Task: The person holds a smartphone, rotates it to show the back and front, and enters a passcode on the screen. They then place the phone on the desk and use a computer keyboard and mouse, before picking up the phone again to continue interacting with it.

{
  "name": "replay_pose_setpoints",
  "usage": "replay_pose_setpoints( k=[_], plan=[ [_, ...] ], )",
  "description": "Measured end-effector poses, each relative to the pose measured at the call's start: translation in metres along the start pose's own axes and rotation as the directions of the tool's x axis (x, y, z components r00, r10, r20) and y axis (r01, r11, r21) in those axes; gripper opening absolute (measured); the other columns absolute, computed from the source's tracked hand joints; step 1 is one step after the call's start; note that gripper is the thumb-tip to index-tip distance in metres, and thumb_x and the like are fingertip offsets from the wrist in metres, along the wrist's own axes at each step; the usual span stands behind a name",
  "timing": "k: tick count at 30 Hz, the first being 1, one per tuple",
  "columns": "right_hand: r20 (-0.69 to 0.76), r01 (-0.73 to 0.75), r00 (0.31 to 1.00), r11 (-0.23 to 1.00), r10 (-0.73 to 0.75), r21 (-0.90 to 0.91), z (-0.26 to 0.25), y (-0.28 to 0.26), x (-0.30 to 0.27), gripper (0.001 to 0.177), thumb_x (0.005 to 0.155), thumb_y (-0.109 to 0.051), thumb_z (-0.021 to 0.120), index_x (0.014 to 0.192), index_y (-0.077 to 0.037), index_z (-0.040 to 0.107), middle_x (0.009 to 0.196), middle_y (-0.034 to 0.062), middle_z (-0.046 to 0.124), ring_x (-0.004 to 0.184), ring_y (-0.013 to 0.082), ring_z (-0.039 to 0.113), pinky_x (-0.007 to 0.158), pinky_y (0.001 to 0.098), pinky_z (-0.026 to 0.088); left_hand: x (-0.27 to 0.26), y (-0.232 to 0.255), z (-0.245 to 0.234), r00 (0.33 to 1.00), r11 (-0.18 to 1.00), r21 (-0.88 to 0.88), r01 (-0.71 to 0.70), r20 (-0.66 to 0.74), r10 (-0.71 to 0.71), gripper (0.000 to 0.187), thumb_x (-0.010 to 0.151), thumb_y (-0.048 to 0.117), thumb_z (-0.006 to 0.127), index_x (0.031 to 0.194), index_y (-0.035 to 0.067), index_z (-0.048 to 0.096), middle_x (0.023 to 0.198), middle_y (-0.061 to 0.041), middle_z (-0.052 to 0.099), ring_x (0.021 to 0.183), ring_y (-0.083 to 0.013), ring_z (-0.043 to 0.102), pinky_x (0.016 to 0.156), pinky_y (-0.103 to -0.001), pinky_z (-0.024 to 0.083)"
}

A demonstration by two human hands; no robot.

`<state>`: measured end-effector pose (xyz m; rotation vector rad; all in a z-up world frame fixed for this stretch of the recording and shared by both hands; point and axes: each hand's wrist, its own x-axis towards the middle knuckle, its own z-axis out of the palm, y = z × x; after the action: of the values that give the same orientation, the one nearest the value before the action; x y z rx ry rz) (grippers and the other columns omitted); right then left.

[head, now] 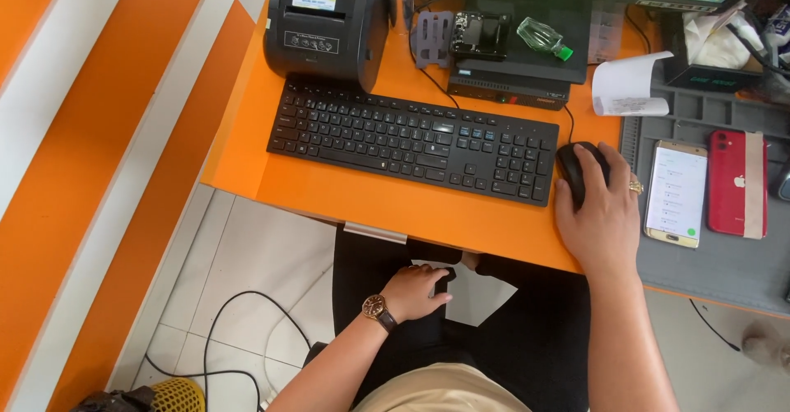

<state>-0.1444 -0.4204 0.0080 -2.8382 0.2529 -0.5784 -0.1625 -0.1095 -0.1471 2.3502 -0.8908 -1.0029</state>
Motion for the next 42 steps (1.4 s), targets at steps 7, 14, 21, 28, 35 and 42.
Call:
replay_pose_setpoints(
  k=[7,14,21,28,35,42],
  plan=[
    [0.018,-0.022,1.000,1.000,0.021,0.019,-0.001,-0.003,0.002,0.048,0.108,-0.025,0.070,0.153,-0.006,0.069,0.151,0.0246,0.054,0.130,0.0568,0.064,0.099,0.0597,0.058,0.000,0.000,0.007,0.999,0.999,0.040,-0.008,0.032,0.007,0.064,0.106,0.051,0.051,0.156,0.011,0.056,0.128,-0.023,0.072,0.121,-0.0457,0.070,0.109,-0.058,0.048],
    [0.015,-0.043,0.999,0.999,0.043,0.012,-0.001,-0.006,0.003,0.047,0.108,-0.025,0.071,0.152,-0.007,0.070,0.151,0.0238,0.055,0.129,0.0565,0.064,0.099,0.0602,0.058,0.001,0.002,0.010,0.998,0.999,0.040,-0.007,0.058,0.004,0.065,0.106,0.052,0.050,0.157,0.012,0.055,0.130,-0.023,0.071,0.123,-0.0459,0.070,0.110,-0.059,0.046],
    [0.030,-0.061,0.998,0.997,0.059,0.042,-0.003,-0.008,0.005,0.047,0.108,-0.025,0.069,0.151,-0.008,0.069,0.152,0.0225,0.054,0.133,0.0541,0.062,0.102,0.0589,0.057,-0.002,0.007,0.004,0.996,0.999,0.042,0.008,0.085,-0.012,0.065,0.107,0.051,0.050,0.159,0.011,0.053,0.131,-0.023,0.070,0.124,-0.0462,0.069,0.114,-0.059,0.043],
    [0.043,-0.077,0.996,0.995,0.074,0.066,-0.004,-0.008,0.007,0.047,0.106,-0.023,0.070,0.151,-0.008,0.068,0.151,0.0223,0.054,0.132,0.0547,0.062,0.104,0.0583,0.056,0.003,0.002,0.006,0.996,0.999,0.040,0.011,0.087,-0.015,0.064,0.108,0.051,0.050,0.160,0.014,0.052,0.128,-0.021,0.071,0.123,-0.0454,0.069,0.114,-0.059,0.044],
    [0.017,-0.073,0.997,0.996,0.072,0.048,0.002,-0.002,0.006,0.047,0.106,-0.026,0.069,0.150,-0.009,0.067,0.149,0.0223,0.055,0.132,0.0539,0.063,0.105,0.0589,0.056,-0.005,0.018,-0.014,0.990,0.999,-0.002,0.049,0.131,-0.048,0.064,0.109,0.048,0.049,0.162,0.012,0.049,0.137,-0.023,0.067,0.130,-0.0459,0.065,0.117,-0.057,0.042],
    [-0.087,0.033,0.996,0.996,-0.026,0.082,0.000,0.004,0.006,0.045,0.104,-0.021,0.068,0.147,-0.008,0.065,0.147,0.0228,0.057,0.124,0.0510,0.065,0.098,0.0578,0.058,0.004,0.004,0.006,0.990,0.998,0.045,0.042,0.131,-0.048,0.066,0.109,0.052,0.047,0.163,0.015,0.047,0.150,-0.015,0.062,0.138,-0.0379,0.060,0.119,-0.057,0.038]
  ],
)
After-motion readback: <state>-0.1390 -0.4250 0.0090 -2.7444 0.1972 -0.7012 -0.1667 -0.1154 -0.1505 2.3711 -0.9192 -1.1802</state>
